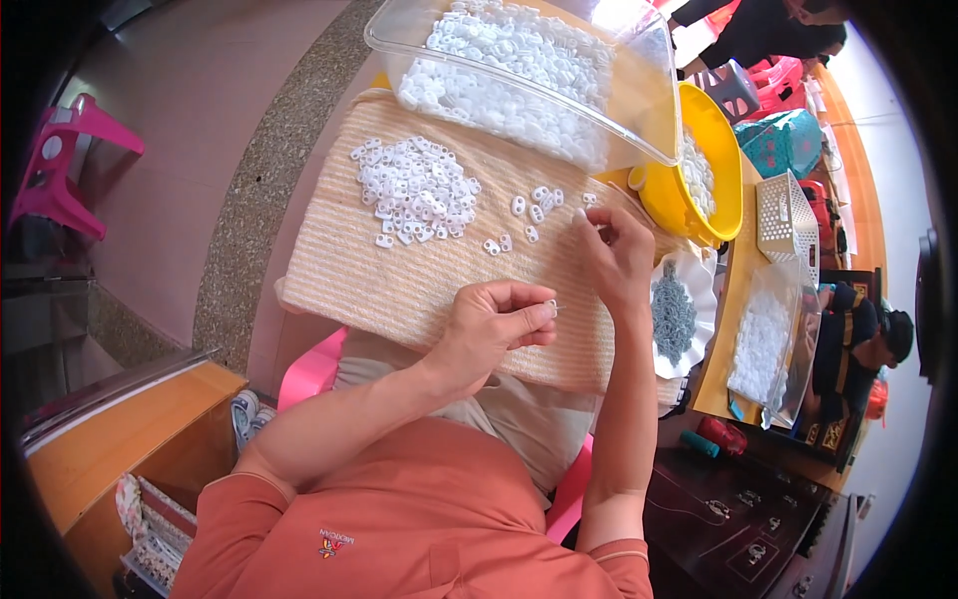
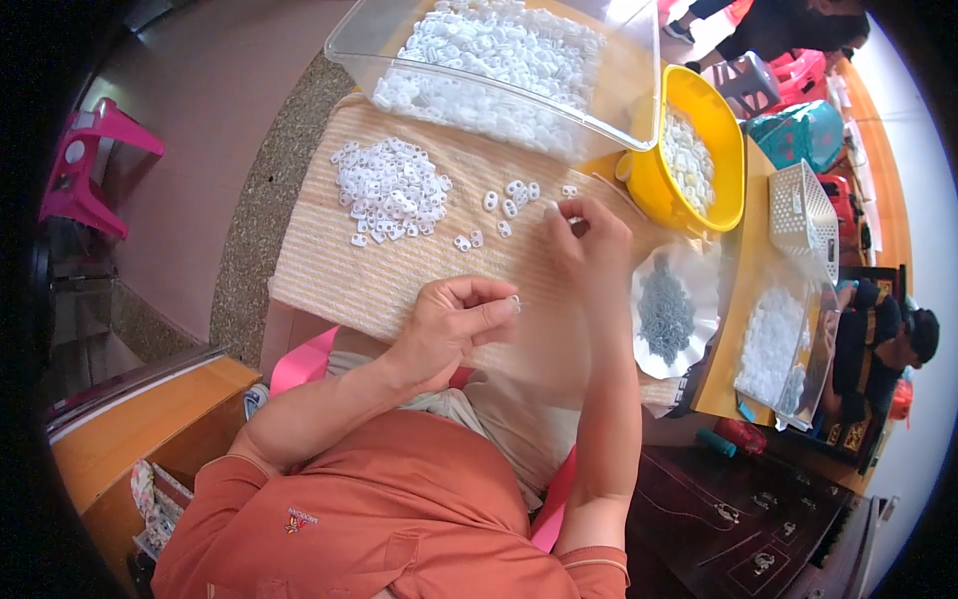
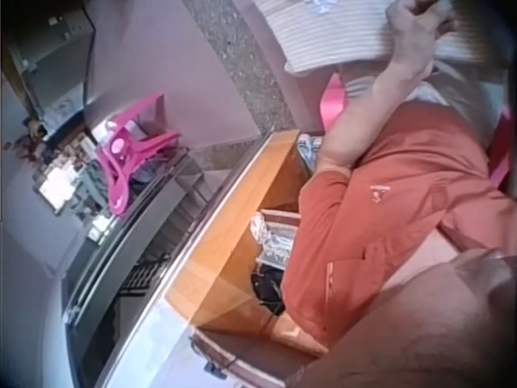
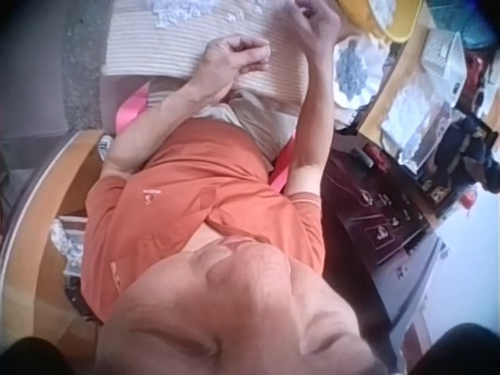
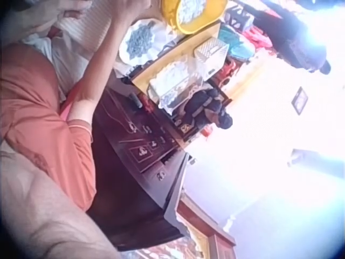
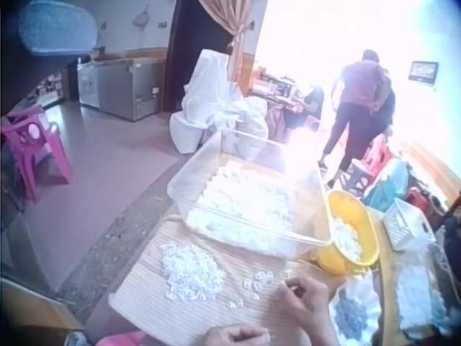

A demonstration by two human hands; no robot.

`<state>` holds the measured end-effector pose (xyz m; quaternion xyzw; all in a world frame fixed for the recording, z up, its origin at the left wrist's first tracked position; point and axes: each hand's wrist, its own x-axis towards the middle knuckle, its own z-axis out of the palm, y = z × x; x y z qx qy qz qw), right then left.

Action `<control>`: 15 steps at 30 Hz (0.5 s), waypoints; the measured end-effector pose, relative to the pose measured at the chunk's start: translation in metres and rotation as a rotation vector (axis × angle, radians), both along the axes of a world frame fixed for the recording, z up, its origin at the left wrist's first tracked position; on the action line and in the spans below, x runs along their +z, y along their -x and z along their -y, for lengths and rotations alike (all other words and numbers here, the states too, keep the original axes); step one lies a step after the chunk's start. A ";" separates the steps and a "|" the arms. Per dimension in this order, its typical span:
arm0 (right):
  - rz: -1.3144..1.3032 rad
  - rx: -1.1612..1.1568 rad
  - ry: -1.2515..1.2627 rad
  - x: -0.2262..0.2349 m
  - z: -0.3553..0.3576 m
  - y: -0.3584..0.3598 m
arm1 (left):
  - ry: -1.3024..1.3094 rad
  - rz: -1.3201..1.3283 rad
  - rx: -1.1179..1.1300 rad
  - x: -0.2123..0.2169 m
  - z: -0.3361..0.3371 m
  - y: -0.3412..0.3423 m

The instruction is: Assembling small white plastic connector pieces by hand at a workstation.

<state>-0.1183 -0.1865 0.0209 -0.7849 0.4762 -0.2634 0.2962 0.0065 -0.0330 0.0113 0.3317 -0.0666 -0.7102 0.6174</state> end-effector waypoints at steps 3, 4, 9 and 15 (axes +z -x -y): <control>0.214 -0.045 -0.249 0.006 -0.019 0.011 | -0.024 0.016 0.004 0.002 -0.001 -0.001; 0.332 -0.073 -0.325 0.008 -0.027 0.013 | -0.026 0.016 0.011 0.002 -0.001 -0.001; 0.400 -0.072 -0.512 0.003 -0.054 0.031 | -0.002 0.009 0.027 -0.001 0.000 -0.001; 0.611 -0.046 -0.675 -0.002 -0.082 0.032 | 0.016 -0.016 0.026 0.001 0.000 0.000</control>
